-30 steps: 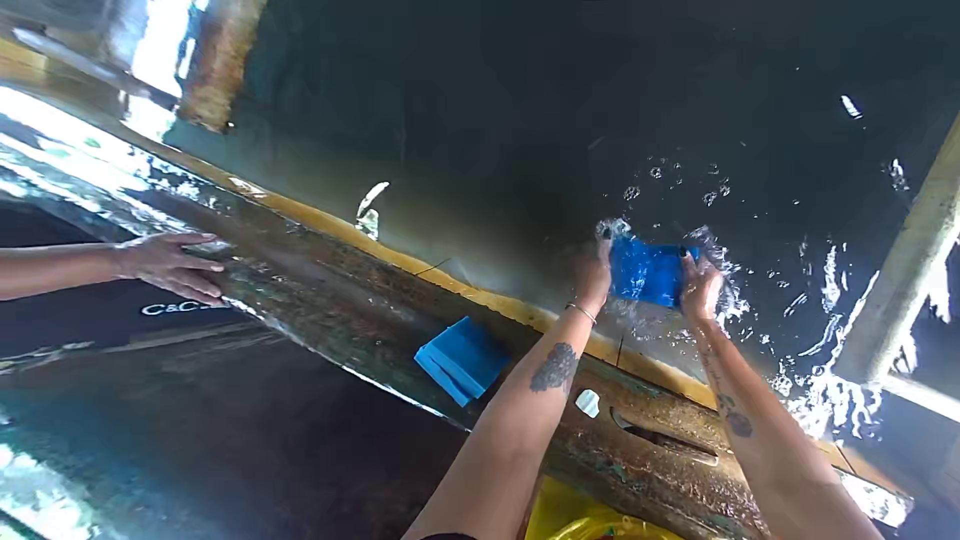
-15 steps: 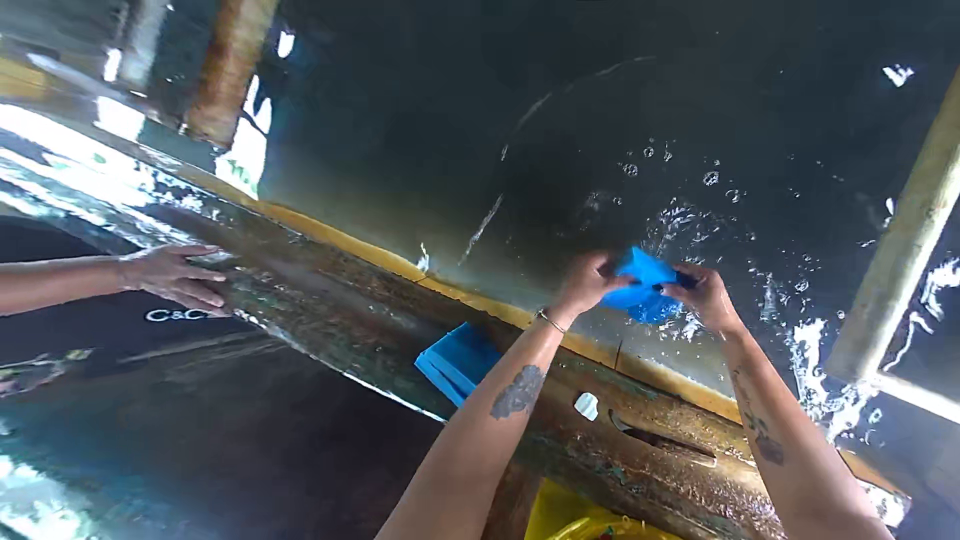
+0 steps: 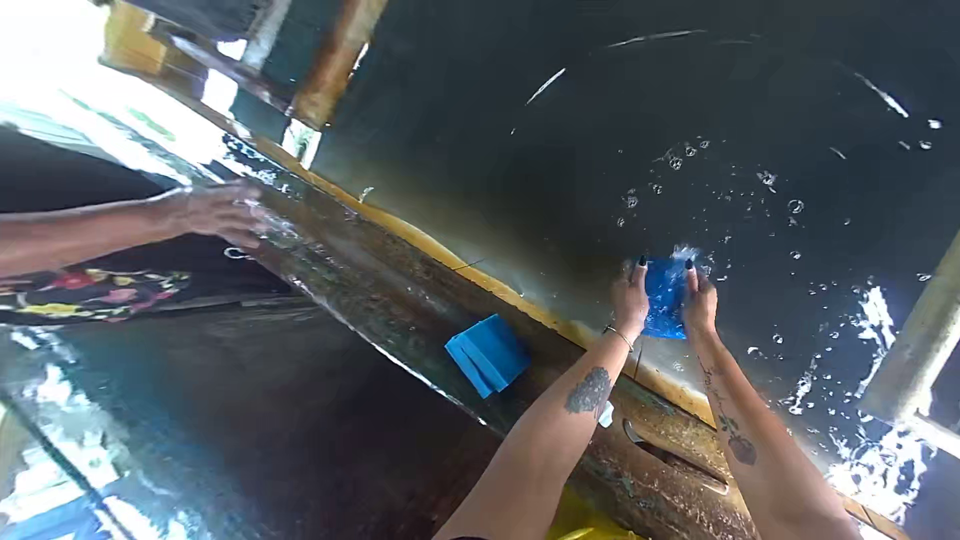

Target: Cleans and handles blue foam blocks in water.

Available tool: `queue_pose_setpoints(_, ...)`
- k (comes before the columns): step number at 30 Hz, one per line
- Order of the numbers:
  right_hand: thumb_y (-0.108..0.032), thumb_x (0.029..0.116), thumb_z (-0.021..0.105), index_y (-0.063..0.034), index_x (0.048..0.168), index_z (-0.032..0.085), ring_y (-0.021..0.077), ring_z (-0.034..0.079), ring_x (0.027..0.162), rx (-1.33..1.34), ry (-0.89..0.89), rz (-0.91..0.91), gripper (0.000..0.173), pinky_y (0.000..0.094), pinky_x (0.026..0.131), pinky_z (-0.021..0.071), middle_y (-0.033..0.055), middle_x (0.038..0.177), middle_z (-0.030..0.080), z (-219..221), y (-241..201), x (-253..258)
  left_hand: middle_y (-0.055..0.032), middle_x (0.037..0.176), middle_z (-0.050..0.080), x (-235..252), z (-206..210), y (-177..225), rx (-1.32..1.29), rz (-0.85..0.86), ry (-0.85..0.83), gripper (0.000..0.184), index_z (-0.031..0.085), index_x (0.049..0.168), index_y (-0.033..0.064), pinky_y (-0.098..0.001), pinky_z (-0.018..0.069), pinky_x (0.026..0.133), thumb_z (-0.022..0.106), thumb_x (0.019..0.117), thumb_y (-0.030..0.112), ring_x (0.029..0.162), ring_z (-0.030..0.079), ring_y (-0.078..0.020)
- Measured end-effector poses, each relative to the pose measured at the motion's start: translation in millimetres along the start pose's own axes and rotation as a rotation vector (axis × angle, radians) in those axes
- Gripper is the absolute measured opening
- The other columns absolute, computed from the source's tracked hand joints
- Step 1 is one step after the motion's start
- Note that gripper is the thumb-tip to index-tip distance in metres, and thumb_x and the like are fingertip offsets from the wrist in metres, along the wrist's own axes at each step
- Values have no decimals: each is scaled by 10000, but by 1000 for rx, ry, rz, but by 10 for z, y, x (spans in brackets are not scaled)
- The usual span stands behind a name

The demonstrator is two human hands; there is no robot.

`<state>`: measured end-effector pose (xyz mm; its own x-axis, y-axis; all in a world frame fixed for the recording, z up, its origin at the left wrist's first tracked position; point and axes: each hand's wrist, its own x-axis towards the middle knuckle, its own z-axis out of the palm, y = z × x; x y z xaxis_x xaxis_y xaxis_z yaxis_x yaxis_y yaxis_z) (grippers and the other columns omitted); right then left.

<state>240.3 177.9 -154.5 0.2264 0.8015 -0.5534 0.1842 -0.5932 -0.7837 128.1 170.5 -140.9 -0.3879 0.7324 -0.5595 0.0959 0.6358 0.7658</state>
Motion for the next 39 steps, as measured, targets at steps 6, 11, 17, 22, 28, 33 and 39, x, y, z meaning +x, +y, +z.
queue_pose_setpoints(6,-197,1104,333,47,1091,648,151,684,844,362,-80,-215,399,380,800,595,107,898,687,187,-402,-418,-159,1103,660,-445,-367,437,-349,-12,-225,424,589,1277,3,-425,560,888,332,1128,305,986,649,-217)
queue_pose_setpoints(11,-291,1134,276,41,1349,516,87,650,901,215,-442,-203,462,288,804,571,80,1044,637,362,-895,-759,-143,967,646,-753,-1520,934,-137,68,113,478,645,1142,23,-445,543,762,430,1092,447,848,624,-226)
queue_pose_setpoints(17,-119,1096,384,42,1409,480,232,710,1007,116,-702,-148,365,373,829,598,191,1212,670,634,-773,-1160,-213,1252,640,-660,-3273,929,-182,54,424,574,557,1367,15,-523,532,971,344,1105,478,1138,642,-295)
queue_pose_setpoints(22,-139,995,647,1,1469,483,265,640,1197,-328,-784,-398,521,398,1018,540,222,1359,604,1247,-653,-1709,-215,1692,152,-402,-3933,52,653,48,458,626,265,1633,207,-715,226,1163,474,1074,397,1546,153,-460)
queue_pose_setpoints(28,-450,778,863,-183,1641,234,449,461,1382,-799,-703,-543,1101,565,1106,440,281,1521,430,1736,-647,-2005,-168,1716,92,-635,-3759,-352,733,268,574,540,406,1583,260,-748,21,1191,524,1058,305,1577,-13,-417)
queue_pose_setpoints(33,-80,847,806,-6,1450,522,279,659,1131,-272,-872,-326,671,399,967,563,232,1304,628,1567,-469,-1636,-181,1689,188,-1226,-3060,-489,421,452,360,593,422,1547,91,-535,311,1221,617,1012,257,1551,224,-342)
queue_pose_setpoints(39,48,925,648,10,1301,644,228,725,934,-151,-827,-318,378,387,808,628,187,1149,703,1144,-730,-1703,-191,1679,201,-1232,-2658,-296,-45,111,263,917,310,1612,209,-588,366,1150,827,856,171,1500,303,-383)
